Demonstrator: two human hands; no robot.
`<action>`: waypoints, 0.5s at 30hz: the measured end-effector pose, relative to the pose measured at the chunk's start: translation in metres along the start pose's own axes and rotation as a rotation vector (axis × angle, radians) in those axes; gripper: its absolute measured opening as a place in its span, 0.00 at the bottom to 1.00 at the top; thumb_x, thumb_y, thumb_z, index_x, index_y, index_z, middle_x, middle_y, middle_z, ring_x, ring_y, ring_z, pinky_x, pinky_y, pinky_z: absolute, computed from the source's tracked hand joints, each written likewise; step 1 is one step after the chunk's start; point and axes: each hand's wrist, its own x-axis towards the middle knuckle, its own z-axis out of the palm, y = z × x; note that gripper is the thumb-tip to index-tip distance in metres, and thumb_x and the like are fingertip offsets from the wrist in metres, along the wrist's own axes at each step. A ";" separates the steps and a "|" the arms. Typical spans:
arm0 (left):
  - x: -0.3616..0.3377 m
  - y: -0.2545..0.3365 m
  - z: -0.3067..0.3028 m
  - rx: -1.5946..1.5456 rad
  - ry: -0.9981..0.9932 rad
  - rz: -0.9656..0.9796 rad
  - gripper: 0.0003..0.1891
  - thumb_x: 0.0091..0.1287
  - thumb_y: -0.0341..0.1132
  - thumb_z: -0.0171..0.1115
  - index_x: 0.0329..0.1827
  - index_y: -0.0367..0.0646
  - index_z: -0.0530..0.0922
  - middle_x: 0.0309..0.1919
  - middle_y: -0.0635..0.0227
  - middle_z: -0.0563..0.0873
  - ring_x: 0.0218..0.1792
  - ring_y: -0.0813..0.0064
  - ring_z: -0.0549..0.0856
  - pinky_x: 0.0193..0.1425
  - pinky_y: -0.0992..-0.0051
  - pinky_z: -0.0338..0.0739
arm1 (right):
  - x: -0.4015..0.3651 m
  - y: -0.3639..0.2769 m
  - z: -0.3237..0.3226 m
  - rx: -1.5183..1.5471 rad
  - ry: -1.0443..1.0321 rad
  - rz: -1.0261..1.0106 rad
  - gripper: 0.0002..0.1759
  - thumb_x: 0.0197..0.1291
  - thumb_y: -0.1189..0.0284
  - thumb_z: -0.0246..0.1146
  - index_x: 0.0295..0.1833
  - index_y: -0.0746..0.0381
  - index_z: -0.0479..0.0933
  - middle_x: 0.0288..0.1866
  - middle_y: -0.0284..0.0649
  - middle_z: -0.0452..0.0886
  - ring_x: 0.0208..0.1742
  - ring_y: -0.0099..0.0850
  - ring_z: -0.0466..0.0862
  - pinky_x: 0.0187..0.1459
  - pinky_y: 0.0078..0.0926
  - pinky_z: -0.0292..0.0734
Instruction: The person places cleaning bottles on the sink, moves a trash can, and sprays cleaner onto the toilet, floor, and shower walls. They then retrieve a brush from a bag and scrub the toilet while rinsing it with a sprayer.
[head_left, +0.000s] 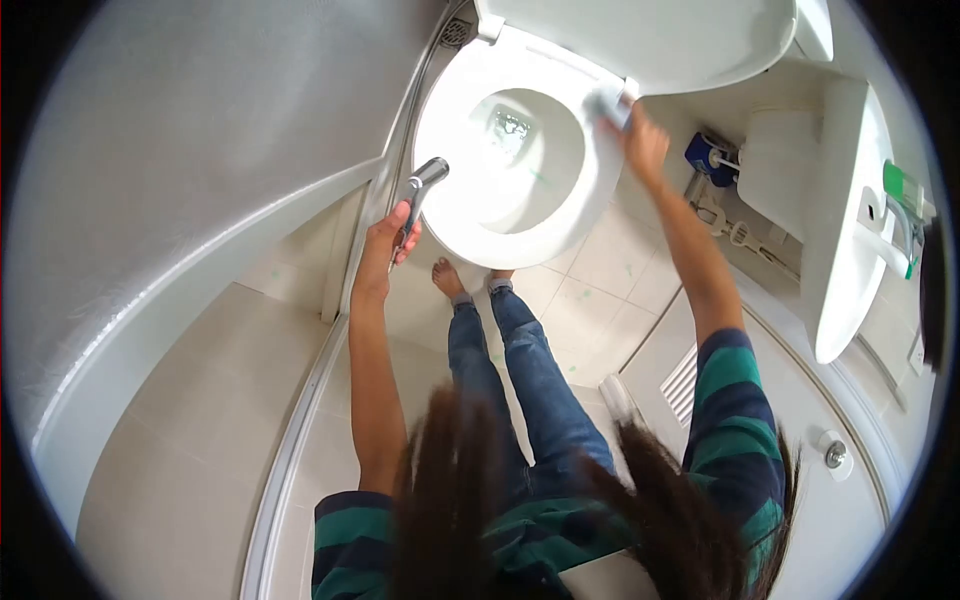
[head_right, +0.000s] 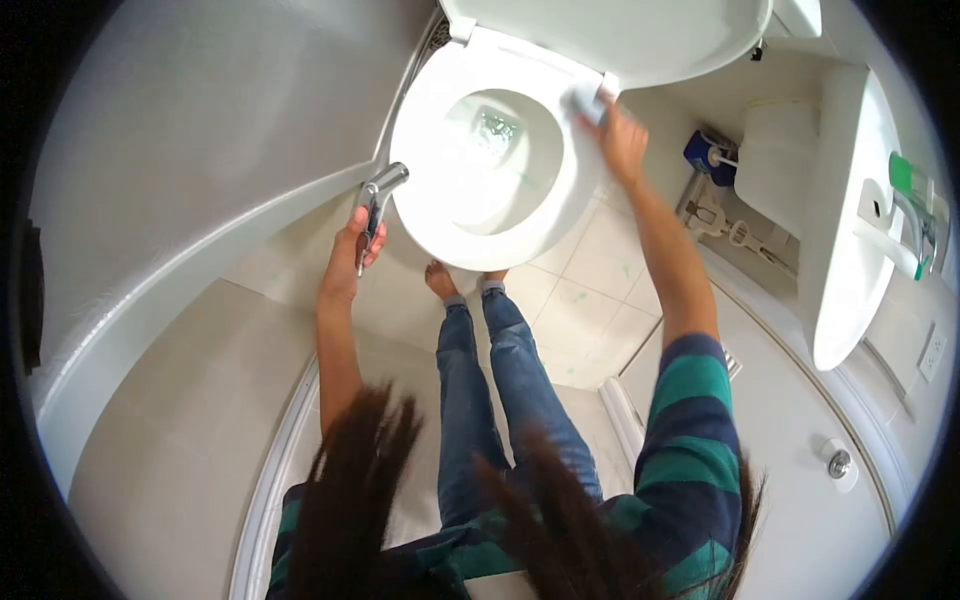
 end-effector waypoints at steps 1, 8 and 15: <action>0.002 0.001 0.005 -0.002 -0.010 0.008 0.25 0.61 0.62 0.52 0.27 0.46 0.75 0.16 0.79 0.73 0.17 0.91 0.68 0.18 0.87 0.55 | 0.042 0.009 0.012 0.011 0.307 -0.252 0.32 0.49 0.50 0.65 0.57 0.55 0.71 0.31 0.40 0.84 0.26 0.33 0.83 0.24 0.31 0.75; 0.019 0.010 0.023 0.085 0.010 -0.053 0.23 0.61 0.59 0.54 0.26 0.47 0.76 0.15 0.79 0.72 0.17 0.90 0.68 0.19 0.86 0.54 | 0.092 -0.111 0.060 0.000 0.172 -0.457 0.33 0.44 0.47 0.66 0.58 0.45 0.72 0.31 0.38 0.83 0.28 0.38 0.81 0.29 0.34 0.75; -0.001 0.011 -0.018 0.099 0.028 0.005 0.23 0.61 0.59 0.54 0.25 0.46 0.76 0.14 0.80 0.70 0.17 0.90 0.67 0.19 0.86 0.54 | -0.064 0.066 0.023 0.190 0.272 0.449 0.32 0.47 0.60 0.70 0.57 0.61 0.70 0.35 0.47 0.83 0.30 0.34 0.84 0.32 0.30 0.77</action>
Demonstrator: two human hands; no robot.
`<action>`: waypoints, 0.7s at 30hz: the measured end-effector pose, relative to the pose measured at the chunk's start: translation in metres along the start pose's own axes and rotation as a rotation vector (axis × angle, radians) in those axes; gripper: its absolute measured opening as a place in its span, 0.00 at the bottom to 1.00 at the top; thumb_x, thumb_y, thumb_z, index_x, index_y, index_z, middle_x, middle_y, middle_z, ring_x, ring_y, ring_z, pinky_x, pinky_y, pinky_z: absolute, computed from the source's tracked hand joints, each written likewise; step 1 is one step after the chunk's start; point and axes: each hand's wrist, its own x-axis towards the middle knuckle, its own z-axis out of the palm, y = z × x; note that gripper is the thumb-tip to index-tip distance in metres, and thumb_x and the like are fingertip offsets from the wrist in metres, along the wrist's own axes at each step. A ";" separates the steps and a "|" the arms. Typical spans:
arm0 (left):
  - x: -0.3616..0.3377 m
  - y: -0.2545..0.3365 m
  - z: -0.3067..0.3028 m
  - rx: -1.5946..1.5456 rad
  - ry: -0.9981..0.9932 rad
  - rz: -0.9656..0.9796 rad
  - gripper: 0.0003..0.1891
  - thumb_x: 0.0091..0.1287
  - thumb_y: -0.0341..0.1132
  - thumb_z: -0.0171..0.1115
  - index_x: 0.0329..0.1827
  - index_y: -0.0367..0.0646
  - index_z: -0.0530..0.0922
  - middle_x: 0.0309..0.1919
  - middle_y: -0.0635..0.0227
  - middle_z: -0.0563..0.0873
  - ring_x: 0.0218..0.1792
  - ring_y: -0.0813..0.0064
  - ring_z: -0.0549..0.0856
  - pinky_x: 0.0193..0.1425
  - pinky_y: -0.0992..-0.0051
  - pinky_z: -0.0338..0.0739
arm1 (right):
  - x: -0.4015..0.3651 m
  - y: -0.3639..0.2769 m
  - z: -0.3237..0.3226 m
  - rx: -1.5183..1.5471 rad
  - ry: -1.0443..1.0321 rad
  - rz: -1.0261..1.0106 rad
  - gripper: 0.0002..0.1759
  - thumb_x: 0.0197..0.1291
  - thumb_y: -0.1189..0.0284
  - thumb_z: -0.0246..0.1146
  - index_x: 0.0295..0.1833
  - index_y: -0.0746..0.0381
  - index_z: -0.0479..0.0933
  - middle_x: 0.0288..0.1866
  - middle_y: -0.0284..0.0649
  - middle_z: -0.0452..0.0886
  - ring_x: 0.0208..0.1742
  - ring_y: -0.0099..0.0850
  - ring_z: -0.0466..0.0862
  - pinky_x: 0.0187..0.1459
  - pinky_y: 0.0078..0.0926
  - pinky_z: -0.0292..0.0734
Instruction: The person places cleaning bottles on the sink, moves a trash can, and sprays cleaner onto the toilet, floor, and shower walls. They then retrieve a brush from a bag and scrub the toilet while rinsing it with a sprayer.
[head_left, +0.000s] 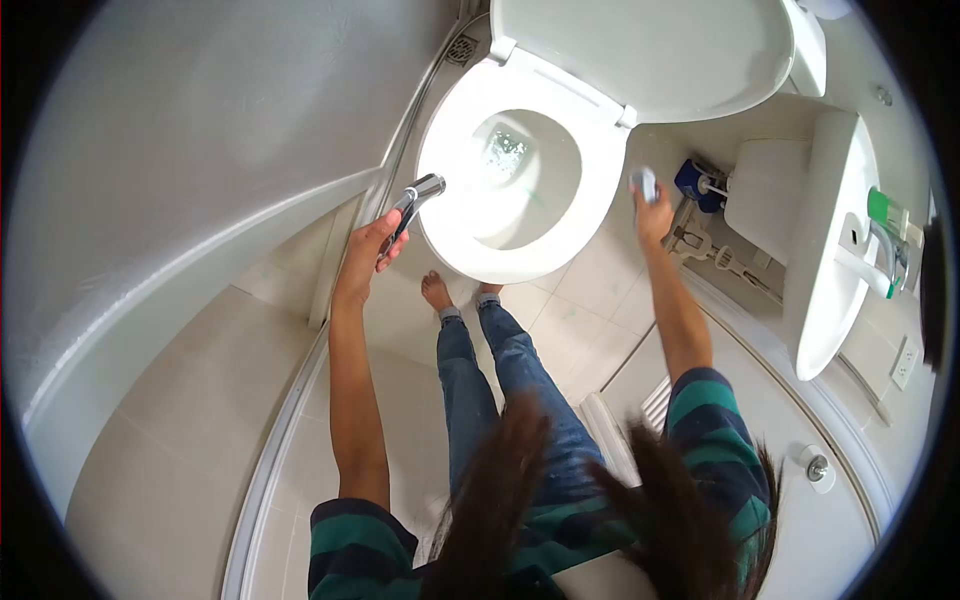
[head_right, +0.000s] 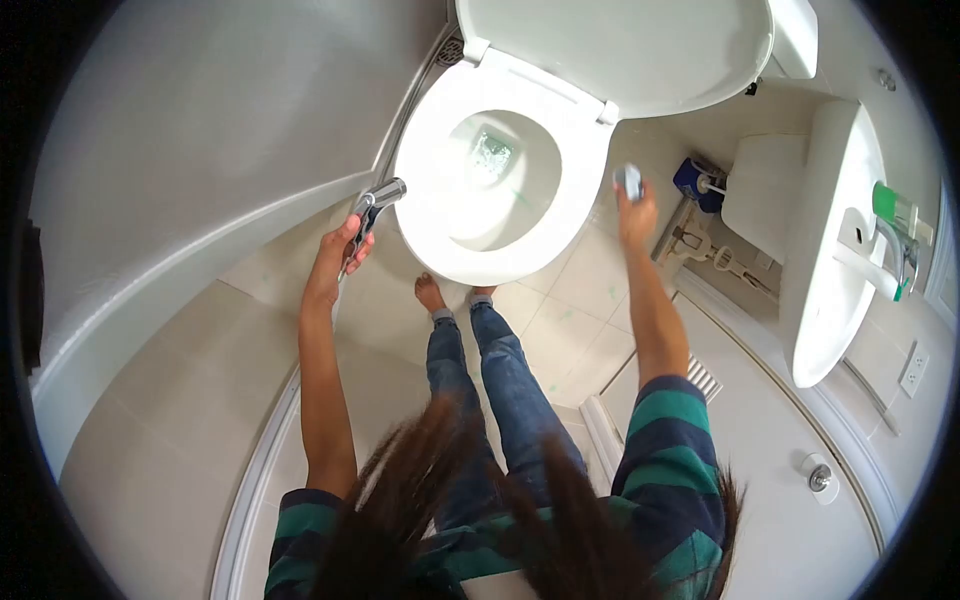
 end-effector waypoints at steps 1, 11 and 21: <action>-0.001 0.001 -0.001 -0.013 -0.004 0.007 0.23 0.61 0.59 0.54 0.25 0.46 0.76 0.14 0.80 0.70 0.17 0.90 0.66 0.19 0.86 0.54 | -0.016 0.018 0.009 0.091 -0.010 0.145 0.32 0.47 0.64 0.70 0.57 0.63 0.68 0.33 0.45 0.83 0.27 0.32 0.83 0.29 0.30 0.77; -0.007 -0.003 -0.006 -0.066 -0.021 0.005 0.23 0.61 0.59 0.55 0.29 0.45 0.77 0.15 0.78 0.72 0.15 0.91 0.66 0.18 0.88 0.54 | -0.124 0.048 0.061 0.944 -0.152 0.870 0.09 0.47 0.79 0.60 0.36 0.67 0.69 0.23 0.39 0.76 0.14 0.25 0.70 0.15 0.19 0.65; -0.031 0.057 -0.034 -0.294 -0.142 0.129 0.29 0.61 0.65 0.50 0.39 0.44 0.74 0.20 0.77 0.73 0.17 0.89 0.66 0.20 0.88 0.59 | -0.091 -0.037 -0.106 1.460 -0.274 0.793 0.04 0.54 0.75 0.55 0.35 0.65 0.71 0.22 0.32 0.72 0.18 0.21 0.68 0.22 0.22 0.67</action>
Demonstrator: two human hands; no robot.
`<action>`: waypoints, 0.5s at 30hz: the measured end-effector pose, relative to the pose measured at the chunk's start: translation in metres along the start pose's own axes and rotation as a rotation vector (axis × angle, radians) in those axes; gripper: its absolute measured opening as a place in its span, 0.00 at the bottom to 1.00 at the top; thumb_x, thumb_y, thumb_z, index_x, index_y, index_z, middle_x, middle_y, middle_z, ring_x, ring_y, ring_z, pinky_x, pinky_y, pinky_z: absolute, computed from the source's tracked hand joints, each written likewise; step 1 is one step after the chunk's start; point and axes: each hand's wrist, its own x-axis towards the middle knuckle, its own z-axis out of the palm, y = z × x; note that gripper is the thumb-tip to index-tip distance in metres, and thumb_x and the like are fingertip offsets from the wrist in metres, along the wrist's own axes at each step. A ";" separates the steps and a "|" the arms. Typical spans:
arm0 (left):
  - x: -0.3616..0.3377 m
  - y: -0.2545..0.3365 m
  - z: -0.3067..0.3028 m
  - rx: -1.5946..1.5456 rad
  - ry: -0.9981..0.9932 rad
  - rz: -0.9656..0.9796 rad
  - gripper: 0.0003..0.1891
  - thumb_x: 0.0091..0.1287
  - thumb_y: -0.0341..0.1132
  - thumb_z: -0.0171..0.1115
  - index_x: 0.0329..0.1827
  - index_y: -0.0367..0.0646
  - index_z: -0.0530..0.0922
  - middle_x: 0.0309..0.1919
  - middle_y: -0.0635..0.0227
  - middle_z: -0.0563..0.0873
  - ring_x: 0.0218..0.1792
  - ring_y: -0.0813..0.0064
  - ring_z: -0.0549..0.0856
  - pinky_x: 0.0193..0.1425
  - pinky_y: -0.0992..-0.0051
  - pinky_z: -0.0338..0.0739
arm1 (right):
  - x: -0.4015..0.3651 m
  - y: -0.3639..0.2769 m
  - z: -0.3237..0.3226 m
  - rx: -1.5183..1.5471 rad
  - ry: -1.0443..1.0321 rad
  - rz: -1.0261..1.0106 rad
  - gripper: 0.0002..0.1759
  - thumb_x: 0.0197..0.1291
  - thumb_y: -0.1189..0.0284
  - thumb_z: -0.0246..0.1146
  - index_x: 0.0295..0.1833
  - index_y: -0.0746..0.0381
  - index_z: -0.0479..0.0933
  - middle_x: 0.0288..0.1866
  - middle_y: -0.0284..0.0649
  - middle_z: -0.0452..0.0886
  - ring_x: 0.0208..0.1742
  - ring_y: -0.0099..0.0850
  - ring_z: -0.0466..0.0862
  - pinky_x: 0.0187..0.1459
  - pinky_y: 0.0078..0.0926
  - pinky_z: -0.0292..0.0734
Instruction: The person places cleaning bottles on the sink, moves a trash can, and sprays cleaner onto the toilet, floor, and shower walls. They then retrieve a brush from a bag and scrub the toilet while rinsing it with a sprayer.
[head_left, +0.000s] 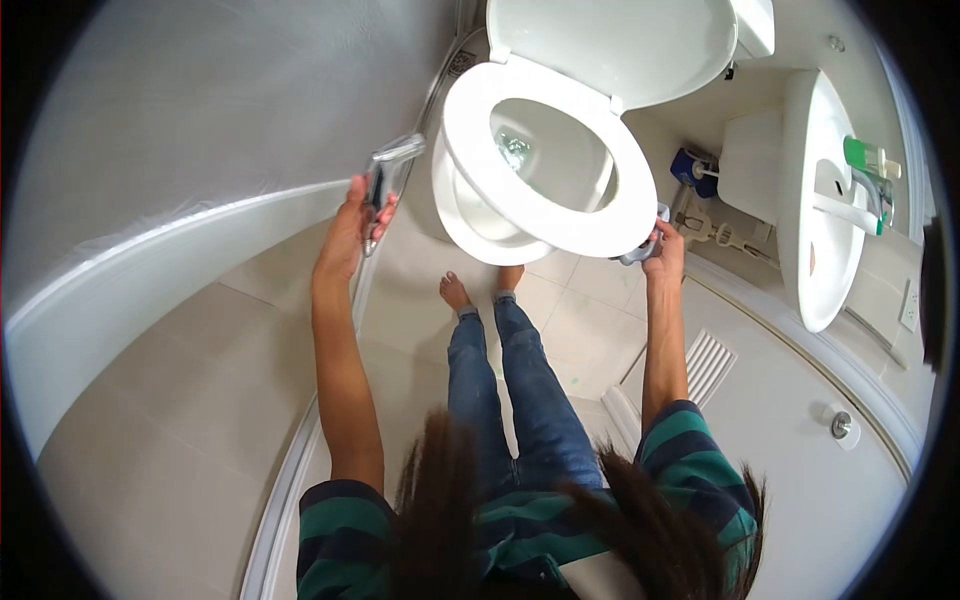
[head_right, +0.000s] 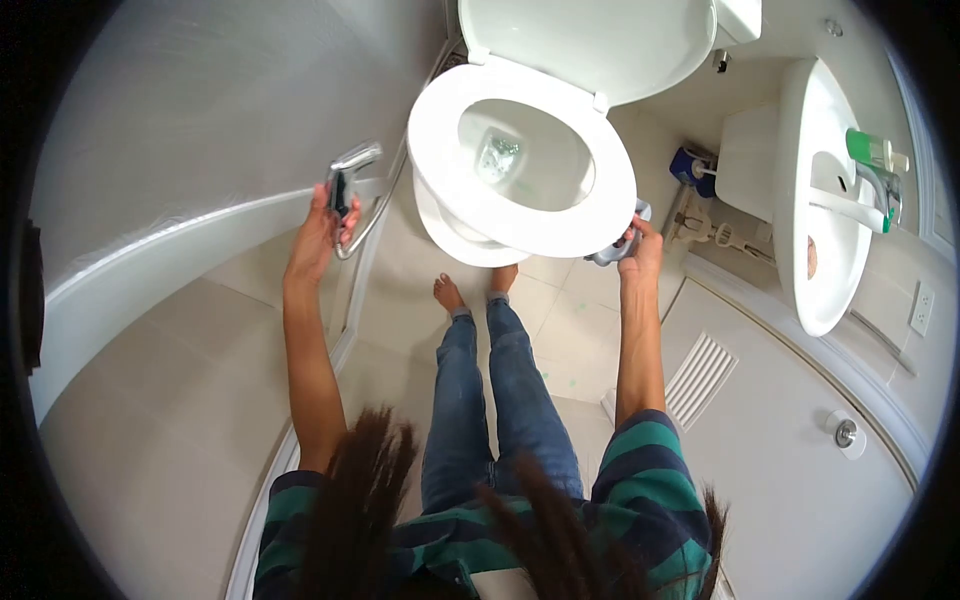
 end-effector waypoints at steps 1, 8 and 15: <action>0.003 0.008 0.010 0.056 -0.084 0.011 0.30 0.60 0.67 0.50 0.38 0.45 0.74 0.20 0.77 0.73 0.18 0.89 0.67 0.20 0.88 0.60 | -0.001 -0.007 0.010 0.068 0.039 0.012 0.05 0.55 0.75 0.55 0.36 0.65 0.72 0.22 0.32 0.73 0.18 0.22 0.69 0.23 0.22 0.69; 0.024 0.030 0.047 0.116 -0.228 0.006 0.30 0.63 0.64 0.48 0.36 0.41 0.75 0.20 0.76 0.73 0.17 0.87 0.67 0.22 0.87 0.63 | 0.002 -0.074 0.067 0.414 -0.009 0.043 0.09 0.60 0.75 0.54 0.44 0.69 0.73 0.32 0.40 0.80 0.24 0.25 0.78 0.29 0.19 0.77; 0.025 0.034 0.065 0.159 -0.226 0.057 0.29 0.64 0.63 0.47 0.39 0.40 0.75 0.23 0.76 0.74 0.19 0.89 0.68 0.24 0.89 0.63 | 0.071 -0.144 0.144 0.419 -0.088 -0.067 0.13 0.61 0.77 0.52 0.50 0.71 0.69 0.43 0.50 0.80 0.35 0.32 0.81 0.39 0.26 0.79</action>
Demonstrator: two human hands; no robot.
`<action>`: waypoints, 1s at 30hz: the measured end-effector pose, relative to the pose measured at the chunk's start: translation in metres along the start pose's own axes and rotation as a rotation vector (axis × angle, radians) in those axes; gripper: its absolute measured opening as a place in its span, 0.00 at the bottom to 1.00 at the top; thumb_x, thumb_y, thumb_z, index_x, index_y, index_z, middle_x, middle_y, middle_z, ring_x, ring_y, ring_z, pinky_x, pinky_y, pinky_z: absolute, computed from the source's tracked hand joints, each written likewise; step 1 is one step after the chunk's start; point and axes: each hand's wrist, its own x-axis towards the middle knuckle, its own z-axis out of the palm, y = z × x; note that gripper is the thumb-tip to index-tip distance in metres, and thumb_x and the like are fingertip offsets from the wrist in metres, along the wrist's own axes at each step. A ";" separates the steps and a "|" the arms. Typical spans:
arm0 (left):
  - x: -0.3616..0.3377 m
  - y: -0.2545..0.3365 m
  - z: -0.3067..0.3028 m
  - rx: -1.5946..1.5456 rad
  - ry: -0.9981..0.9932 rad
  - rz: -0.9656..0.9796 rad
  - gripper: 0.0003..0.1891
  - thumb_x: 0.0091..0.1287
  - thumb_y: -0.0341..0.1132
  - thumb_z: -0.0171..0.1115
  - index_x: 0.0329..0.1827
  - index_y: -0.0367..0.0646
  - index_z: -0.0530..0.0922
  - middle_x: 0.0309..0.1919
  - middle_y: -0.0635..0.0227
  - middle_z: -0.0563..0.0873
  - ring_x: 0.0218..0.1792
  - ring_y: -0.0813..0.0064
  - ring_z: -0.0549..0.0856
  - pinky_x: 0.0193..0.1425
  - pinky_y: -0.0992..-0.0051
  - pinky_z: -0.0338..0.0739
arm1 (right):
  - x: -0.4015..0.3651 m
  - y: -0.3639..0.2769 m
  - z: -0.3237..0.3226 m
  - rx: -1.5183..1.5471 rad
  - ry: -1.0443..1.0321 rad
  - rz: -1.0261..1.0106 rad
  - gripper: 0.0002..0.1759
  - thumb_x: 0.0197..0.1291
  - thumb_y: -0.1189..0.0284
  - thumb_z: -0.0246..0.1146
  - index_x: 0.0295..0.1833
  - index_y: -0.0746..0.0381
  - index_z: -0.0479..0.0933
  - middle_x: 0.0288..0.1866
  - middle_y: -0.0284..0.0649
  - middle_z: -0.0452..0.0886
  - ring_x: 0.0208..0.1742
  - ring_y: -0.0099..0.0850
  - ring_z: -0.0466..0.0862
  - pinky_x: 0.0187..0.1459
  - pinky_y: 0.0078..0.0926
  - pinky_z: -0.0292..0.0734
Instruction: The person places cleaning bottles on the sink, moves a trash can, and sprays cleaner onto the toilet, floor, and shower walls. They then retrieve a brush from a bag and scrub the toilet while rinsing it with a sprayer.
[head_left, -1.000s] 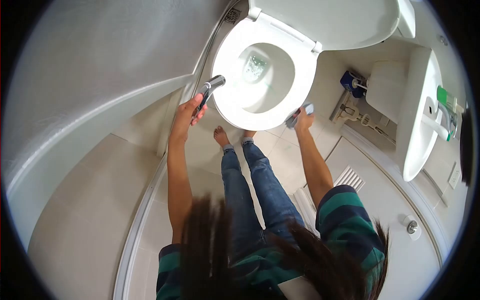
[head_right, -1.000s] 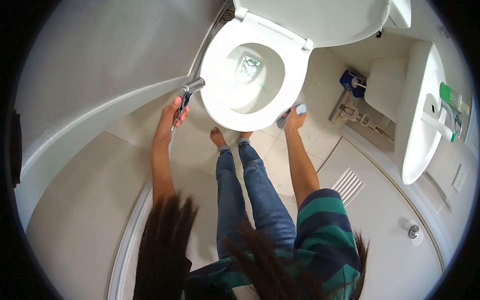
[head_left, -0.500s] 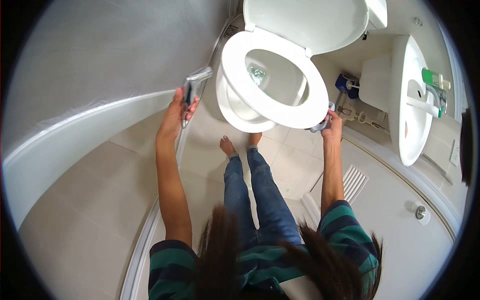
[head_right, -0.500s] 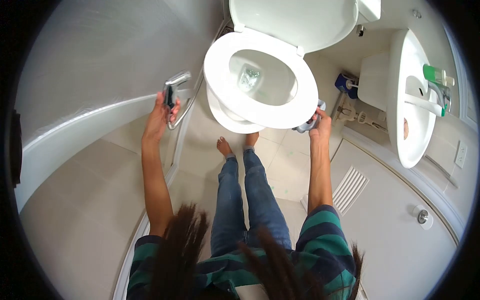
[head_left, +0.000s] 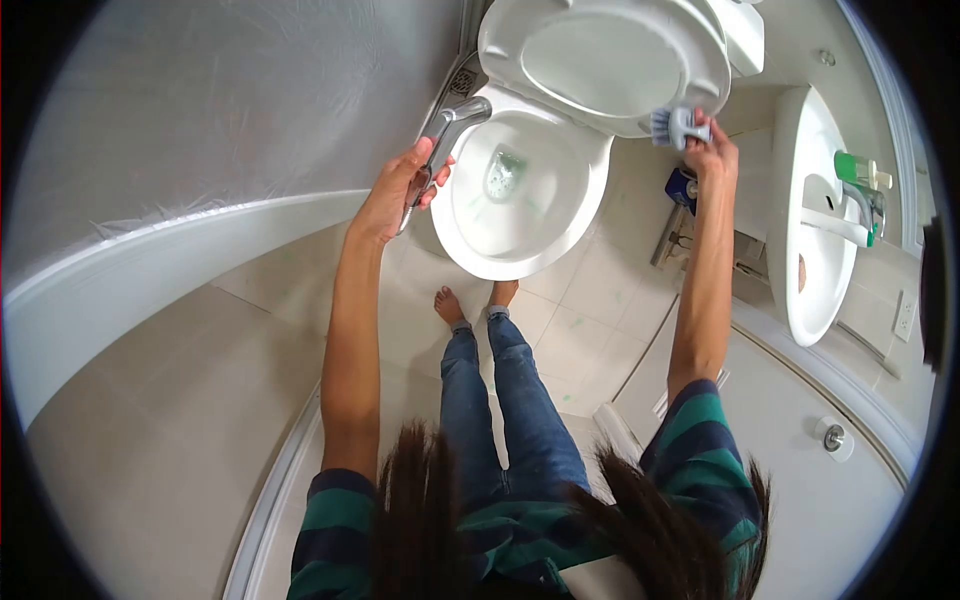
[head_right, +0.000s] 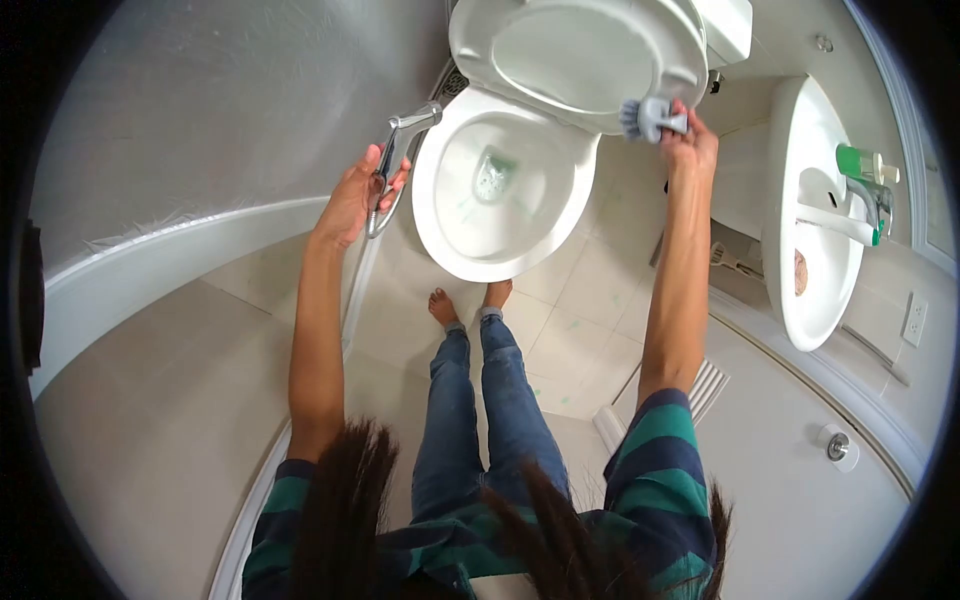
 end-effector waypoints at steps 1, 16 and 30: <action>0.002 0.000 0.005 -0.008 -0.015 0.015 0.29 0.64 0.62 0.47 0.40 0.40 0.75 0.24 0.76 0.74 0.19 0.89 0.68 0.24 0.89 0.62 | 0.013 -0.004 0.013 -0.006 -0.078 -0.009 0.11 0.61 0.78 0.53 0.48 0.71 0.69 0.43 0.50 0.80 0.36 0.33 0.81 0.40 0.28 0.80; 0.103 0.108 0.097 0.007 -0.137 0.207 0.20 0.62 0.54 0.57 0.35 0.44 0.74 0.22 0.77 0.77 0.17 0.90 0.71 0.18 0.90 0.65 | -0.042 0.092 0.123 -1.615 -0.711 -1.756 0.22 0.44 0.77 0.63 0.49 0.56 0.77 0.35 0.46 0.82 0.32 0.44 0.81 0.35 0.37 0.76; 0.082 0.133 0.052 0.180 0.002 0.156 0.27 0.66 0.61 0.44 0.46 0.45 0.75 0.23 0.77 0.74 0.17 0.87 0.66 0.22 0.85 0.59 | -0.059 0.105 0.144 -1.763 -0.658 -1.843 0.18 0.46 0.76 0.62 0.47 0.55 0.79 0.30 0.38 0.83 0.29 0.34 0.82 0.33 0.29 0.76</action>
